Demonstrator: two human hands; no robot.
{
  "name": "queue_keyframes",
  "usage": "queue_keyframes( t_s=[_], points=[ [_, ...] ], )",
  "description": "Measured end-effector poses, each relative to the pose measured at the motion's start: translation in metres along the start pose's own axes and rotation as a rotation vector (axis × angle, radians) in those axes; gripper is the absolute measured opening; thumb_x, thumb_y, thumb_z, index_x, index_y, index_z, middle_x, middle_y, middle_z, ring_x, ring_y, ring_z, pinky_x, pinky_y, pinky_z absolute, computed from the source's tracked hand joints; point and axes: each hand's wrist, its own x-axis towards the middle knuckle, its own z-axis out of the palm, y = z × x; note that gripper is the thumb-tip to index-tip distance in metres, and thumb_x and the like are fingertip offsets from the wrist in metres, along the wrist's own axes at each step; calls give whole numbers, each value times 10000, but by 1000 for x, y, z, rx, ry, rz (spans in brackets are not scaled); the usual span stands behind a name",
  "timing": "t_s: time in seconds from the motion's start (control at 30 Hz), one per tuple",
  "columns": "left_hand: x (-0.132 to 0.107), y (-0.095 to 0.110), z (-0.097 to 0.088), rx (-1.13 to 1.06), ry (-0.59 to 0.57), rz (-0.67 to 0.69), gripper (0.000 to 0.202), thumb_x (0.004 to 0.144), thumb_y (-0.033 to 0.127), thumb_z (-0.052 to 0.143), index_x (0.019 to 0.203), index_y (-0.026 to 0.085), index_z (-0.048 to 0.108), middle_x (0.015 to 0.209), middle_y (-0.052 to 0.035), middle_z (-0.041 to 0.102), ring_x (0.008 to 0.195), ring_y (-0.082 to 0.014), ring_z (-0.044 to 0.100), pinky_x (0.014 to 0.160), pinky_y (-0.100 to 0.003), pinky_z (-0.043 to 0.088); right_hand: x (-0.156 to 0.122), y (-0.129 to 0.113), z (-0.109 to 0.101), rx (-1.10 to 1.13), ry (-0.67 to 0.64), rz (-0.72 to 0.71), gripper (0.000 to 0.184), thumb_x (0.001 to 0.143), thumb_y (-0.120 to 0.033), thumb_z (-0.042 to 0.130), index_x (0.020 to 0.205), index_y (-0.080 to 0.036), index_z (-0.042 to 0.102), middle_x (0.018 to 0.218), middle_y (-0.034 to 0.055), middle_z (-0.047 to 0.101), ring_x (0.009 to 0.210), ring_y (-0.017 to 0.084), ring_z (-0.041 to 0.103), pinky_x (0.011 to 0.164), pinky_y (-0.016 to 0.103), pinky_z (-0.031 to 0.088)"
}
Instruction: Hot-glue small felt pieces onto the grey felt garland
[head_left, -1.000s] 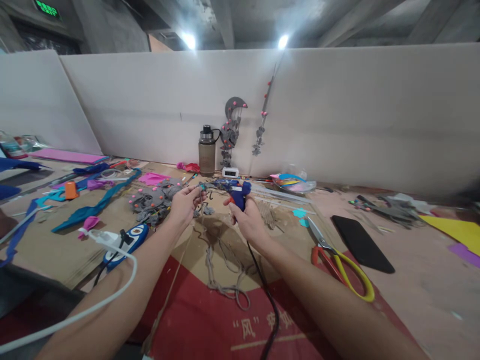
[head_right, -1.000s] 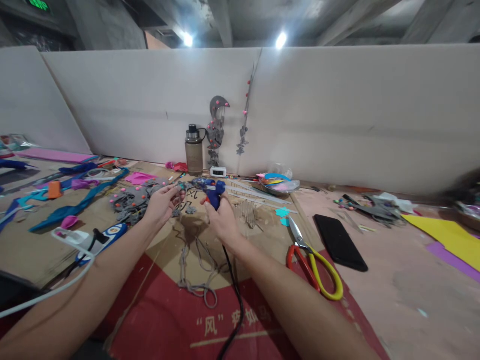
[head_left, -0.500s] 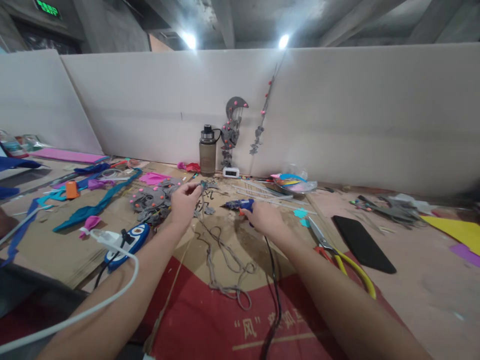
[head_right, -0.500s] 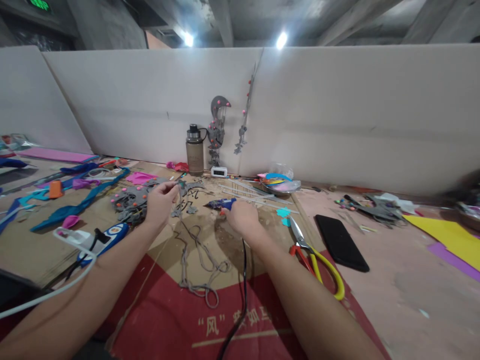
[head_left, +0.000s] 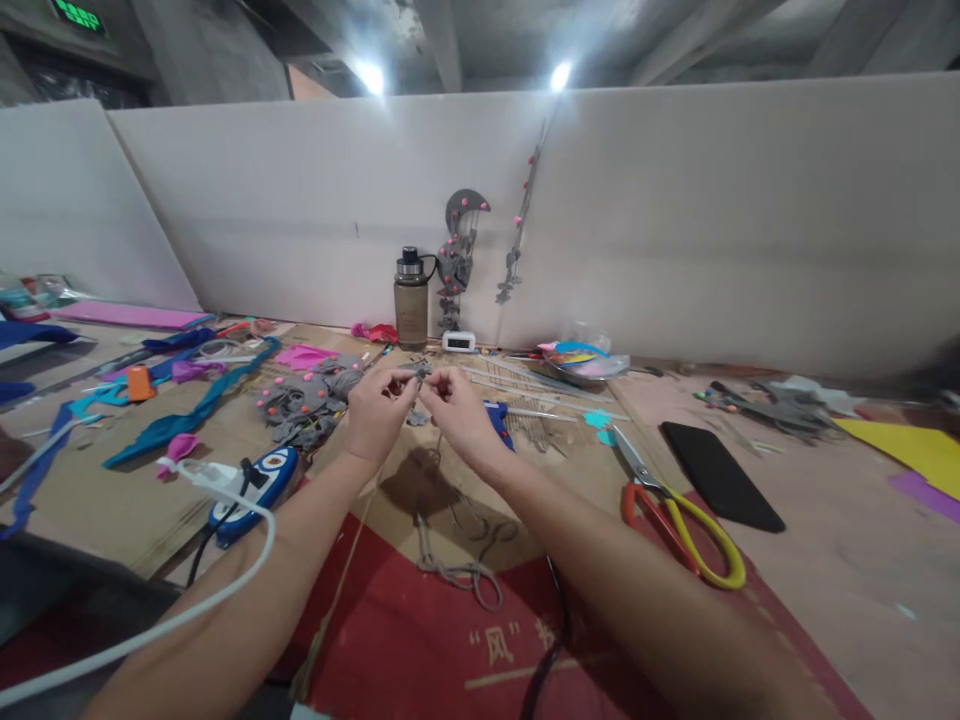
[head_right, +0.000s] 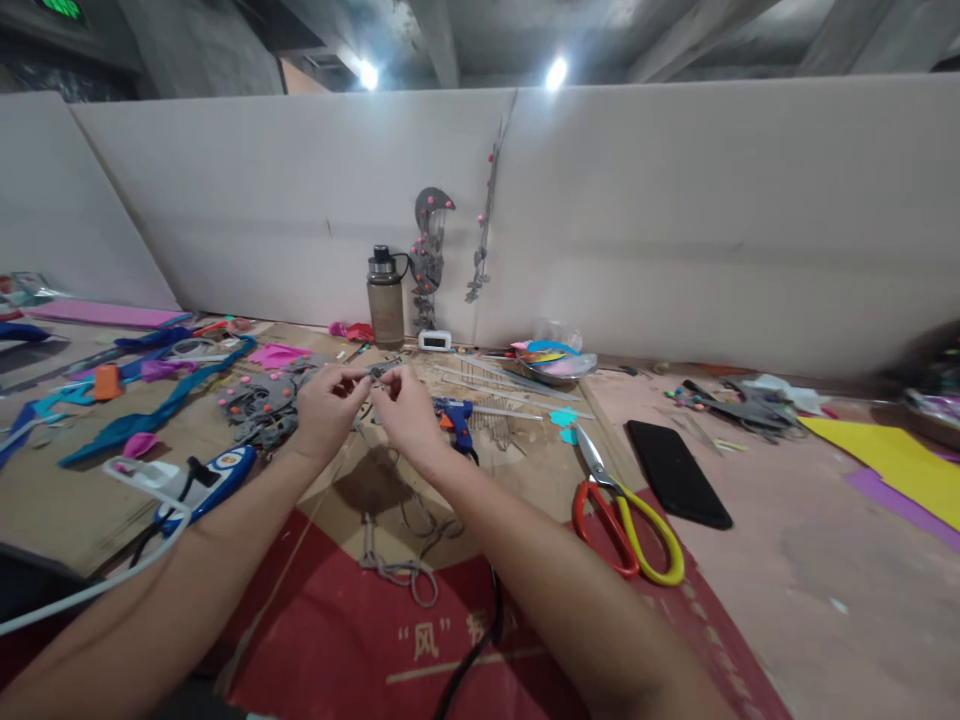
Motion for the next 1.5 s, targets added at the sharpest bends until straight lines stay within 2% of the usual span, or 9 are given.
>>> queue_keyframes(
  t_s=[0.1, 0.27, 0.73, 1.0, 1.1, 1.2, 1.3, 1.4, 1.5],
  points=[
    [0, 5, 1, -47, -11, -106, 65, 706, 230, 650, 704, 191, 702, 675, -13, 642, 593, -135, 523, 594, -245, 387, 0, -3, -7, -187, 69, -177, 81, 777, -271, 497, 763, -193, 513, 722, -9, 535, 686, 136, 491, 655, 278, 400],
    [-1, 14, 3, -138, -40, -236, 96, 693, 246, 660, 724, 171, 712, 650, -6, 656, 569, -131, 525, 562, -243, 371, -2, -6, -15, -310, 150, -242, 89, 769, -259, 544, 720, -187, 562, 702, 4, 555, 693, 144, 496, 649, 273, 378],
    [-5, 10, 8, -238, -61, -280, 104, 701, 266, 641, 698, 166, 670, 660, 0, 619, 614, -127, 506, 604, -242, 377, -3, -8, -15, -310, 139, -182, 201, 788, -316, 533, 635, -185, 536, 610, -15, 531, 579, 118, 445, 577, 257, 334],
    [-7, 13, 10, -336, -119, -354, 127, 695, 288, 648, 727, 165, 659, 628, 14, 580, 550, -101, 457, 553, -225, 352, -1, -10, -16, -245, 150, -81, 189, 739, -304, 551, 596, -184, 520, 556, -35, 493, 543, 107, 421, 531, 242, 312],
    [-7, 9, 12, -386, -135, -355, 115, 705, 278, 644, 738, 168, 655, 620, 23, 566, 521, -87, 439, 521, -218, 342, 1, -7, -16, -192, 171, -47, 151, 710, -316, 575, 659, -180, 537, 583, -38, 496, 556, 106, 428, 539, 235, 329],
    [-7, 3, 14, -495, -182, -402, 117, 713, 284, 651, 748, 172, 650, 620, 31, 554, 476, -68, 411, 471, -208, 326, 4, -1, -16, -85, 150, -24, 198, 690, -330, 586, 808, -172, 578, 585, -59, 467, 537, 99, 411, 525, 225, 325],
    [-5, -1, 14, -602, -276, -460, 146, 695, 303, 686, 748, 168, 662, 605, 25, 556, 466, -69, 436, 461, -207, 354, 7, 4, -19, -40, 88, -12, 188, 689, -329, 558, 764, -163, 603, 587, -50, 483, 529, 91, 396, 524, 224, 313],
    [-2, -2, 14, -655, -395, -513, 184, 660, 302, 728, 768, 157, 693, 613, -5, 605, 535, -101, 534, 539, -231, 440, 11, 10, -25, -46, 103, 4, 156, 664, -314, 544, 679, -163, 578, 597, -40, 508, 537, 89, 406, 531, 223, 317],
    [0, 0, 12, -720, -499, -600, 252, 616, 280, 764, 824, 146, 714, 729, -55, 680, 644, -136, 615, 662, -275, 499, 15, 14, -33, -38, 119, 32, 151, 642, -311, 540, 674, -167, 568, 583, -42, 516, 524, 89, 408, 517, 219, 315]
  ],
)
